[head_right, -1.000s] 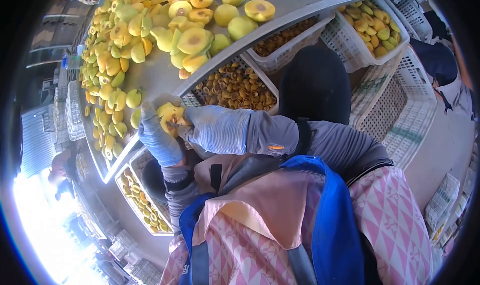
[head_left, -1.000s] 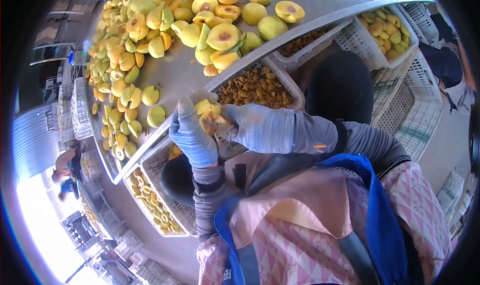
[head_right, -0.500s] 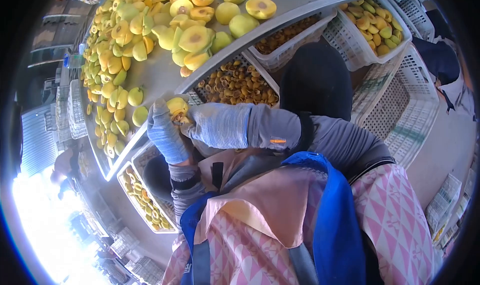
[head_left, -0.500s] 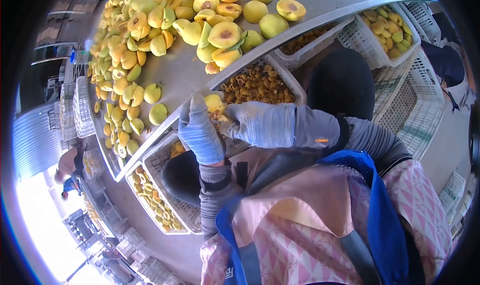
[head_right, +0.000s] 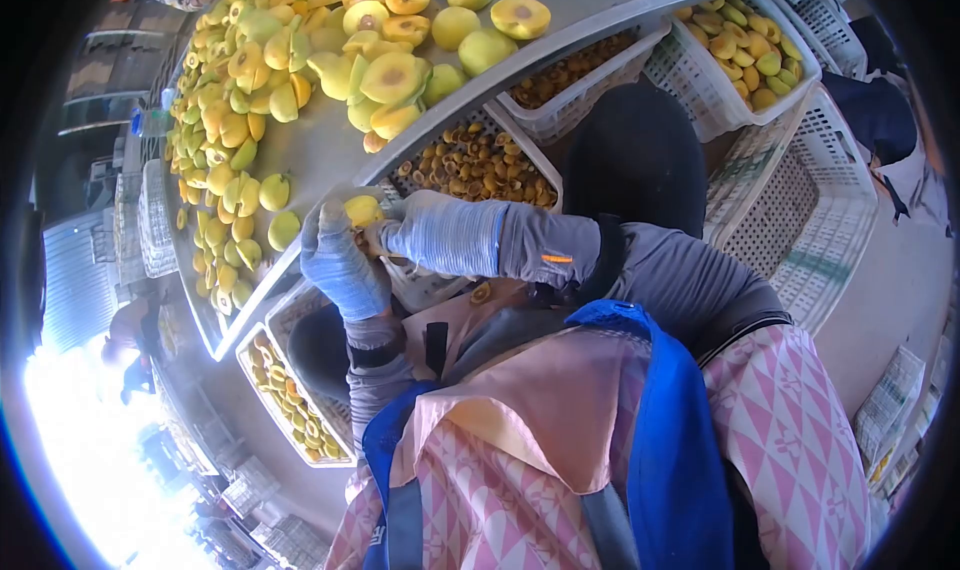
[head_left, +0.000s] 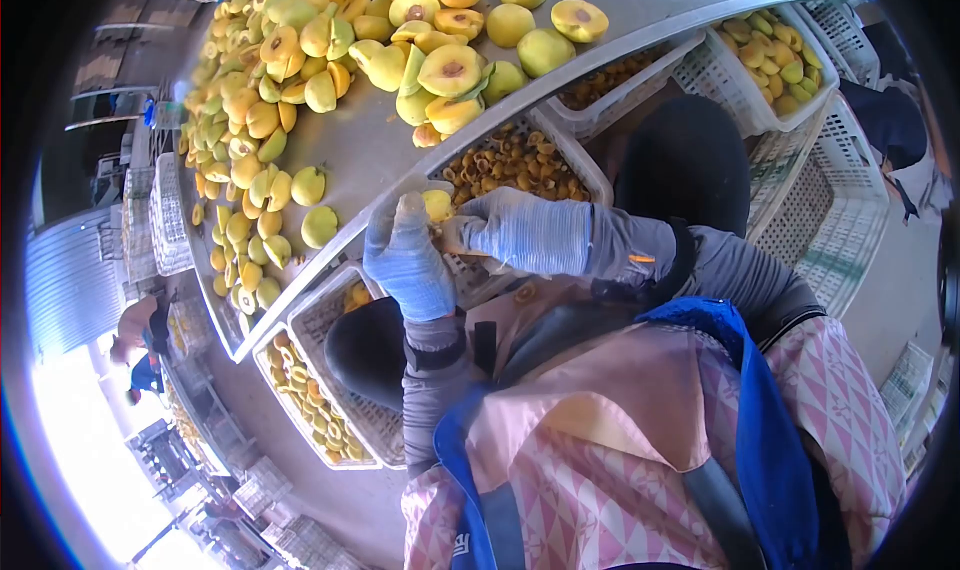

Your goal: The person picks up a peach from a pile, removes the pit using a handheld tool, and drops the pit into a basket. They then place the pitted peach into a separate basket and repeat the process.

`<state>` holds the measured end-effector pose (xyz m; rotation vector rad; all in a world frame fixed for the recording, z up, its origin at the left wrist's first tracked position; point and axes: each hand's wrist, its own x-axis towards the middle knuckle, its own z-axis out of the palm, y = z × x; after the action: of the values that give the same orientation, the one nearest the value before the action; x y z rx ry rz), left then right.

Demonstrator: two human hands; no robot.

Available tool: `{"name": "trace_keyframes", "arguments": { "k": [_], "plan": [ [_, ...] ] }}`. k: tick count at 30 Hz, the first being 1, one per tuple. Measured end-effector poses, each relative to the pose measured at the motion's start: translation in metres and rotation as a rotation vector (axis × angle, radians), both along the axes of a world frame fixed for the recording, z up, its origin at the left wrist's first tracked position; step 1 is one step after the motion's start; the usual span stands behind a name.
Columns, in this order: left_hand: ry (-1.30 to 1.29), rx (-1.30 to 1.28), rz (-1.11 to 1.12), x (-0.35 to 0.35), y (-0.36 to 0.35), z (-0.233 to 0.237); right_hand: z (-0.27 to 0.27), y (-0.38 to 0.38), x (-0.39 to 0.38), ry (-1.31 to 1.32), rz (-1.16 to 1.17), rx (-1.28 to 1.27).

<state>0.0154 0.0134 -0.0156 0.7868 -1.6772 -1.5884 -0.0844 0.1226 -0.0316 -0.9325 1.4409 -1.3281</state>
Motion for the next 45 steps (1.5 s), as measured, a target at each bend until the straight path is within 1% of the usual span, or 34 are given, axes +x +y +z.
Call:
{"name": "trace_keyframes", "arguments": {
  "k": [1,2,3,5,7,8,9,11,12,13,14,15,16,18,20,22,23,24,25,26,27,28,29,31,32,33,34,35,36,37,39,40,42,45],
  "plan": [
    [-0.132,-0.486,-0.045,0.005,-0.011,-0.007,0.002,0.0,0.0,-0.242,0.054,0.119],
    [-0.263,-0.975,-0.092,0.009,-0.019,-0.014,0.003,0.0,0.0,-0.239,0.055,0.114],
    [-0.26,-0.981,-0.09,0.009,-0.017,-0.011,0.002,0.002,-0.001,-0.184,0.042,0.08],
    [0.129,0.415,-0.042,0.008,-0.013,-0.004,-0.001,0.005,-0.005,-0.069,0.028,0.006],
    [0.116,0.43,-0.01,0.023,-0.025,-0.002,-0.005,0.009,-0.002,0.029,0.018,-0.067],
    [0.006,0.193,0.057,0.036,-0.034,0.007,-0.006,0.01,-0.003,0.239,0.016,-0.012],
    [-0.107,-0.047,0.128,0.052,-0.045,0.019,-0.003,0.013,-0.003,0.244,0.028,-0.026],
    [-0.242,-0.113,0.225,0.09,-0.059,0.052,0.006,0.023,0.0,0.727,-0.032,0.146],
    [-0.402,-0.432,0.205,0.121,-0.083,0.053,0.007,0.023,0.001,0.726,-0.025,0.132],
    [-0.561,-0.749,0.178,0.156,-0.112,0.044,0.008,0.023,0.0,0.738,0.051,0.197],
    [-0.685,-0.538,0.193,0.193,-0.14,0.035,0.008,0.023,-0.001,0.75,0.126,0.264],
    [-0.803,-0.321,0.205,0.2,-0.147,0.039,0.009,0.024,-0.001,0.749,0.13,0.255],
    [-0.807,-0.322,0.211,0.205,-0.153,0.038,0.01,0.025,-0.001,0.732,0.117,0.216],
    [-1.412,-1.031,0.102,0.201,-0.163,0.04,0.013,0.024,-0.001,0.711,0.101,0.17],
    [-0.945,-0.827,0.173,0.159,-0.181,0.035,0.016,0.02,-0.001,0.719,0.097,0.16],
    [-0.754,-0.863,-0.002,0.094,-0.195,0.027,0.015,0.016,-0.002,0.734,0.086,0.156],
    [-0.888,-0.953,-0.087,0.063,-0.2,0.027,0.012,0.015,-0.002,0.724,0.051,0.118],
    [-1.007,-1.141,-0.151,0.037,-0.201,0.023,0.01,0.014,-0.003,0.714,0.015,0.081],
    [-0.999,-1.139,-0.159,0.021,-0.218,0.009,0.01,0.014,-0.004,0.717,0.009,0.091],
    [-1.139,-1.15,-0.211,0.01,-0.239,-0.013,0.01,0.014,-0.004,0.727,-0.036,0.055],
    [-1.281,-1.159,-0.268,-0.001,-0.24,-0.018,0.009,0.015,-0.004,0.733,-0.083,0.021],
    [-1.33,-1.175,-0.282,-0.008,-0.236,-0.011,0.009,0.015,-0.004,0.729,-0.089,0.034],
    [-1.328,-1.177,-0.295,-0.006,-0.241,-0.017,0.009,0.014,-0.004,0.703,-0.105,0.011],
    [-0.711,-0.361,-0.246,-0.007,-0.244,-0.013,0.011,0.01,-0.005,0.675,-0.126,-0.014],
    [-0.591,-0.183,-0.228,-0.002,-0.245,-0.008,0.013,0.009,-0.007,0.629,-0.118,-0.029],
    [-0.591,-0.184,-0.232,-0.001,-0.227,0.008,0.016,0.008,-0.007,0.585,-0.107,-0.044],
    [-0.315,0.101,-0.354,0.002,-0.204,0.023,0.019,0.006,-0.007,0.586,-0.109,-0.044],
    [-0.029,0.382,-0.465,0.003,-0.183,0.033,0.022,0.003,-0.007,0.504,-0.13,-0.028],
    [-0.028,0.381,-0.466,0.003,-0.161,0.039,0.024,0.001,-0.006,0.422,-0.149,-0.01],
    [-0.012,0.394,-0.452,0.002,-0.139,0.043,0.026,0.0,-0.006,0.424,-0.151,-0.009],
    [0.006,0.414,-0.447,-0.001,-0.104,0.042,0.027,-0.002,-0.006,0.436,-0.252,-0.092],
    [0.011,0.452,-0.398,-0.002,-0.091,0.04,0.026,-0.003,-0.006,0.44,-0.259,-0.086],
    [-0.005,0.509,-0.312,-0.003,-0.063,0.037,0.026,-0.004,-0.005,0.361,-0.351,-0.201],
    [0.049,0.568,-0.379,0.005,-0.049,0.031,0.035,-0.001,-0.009,0.3,-0.359,-0.205]
  ]
}}
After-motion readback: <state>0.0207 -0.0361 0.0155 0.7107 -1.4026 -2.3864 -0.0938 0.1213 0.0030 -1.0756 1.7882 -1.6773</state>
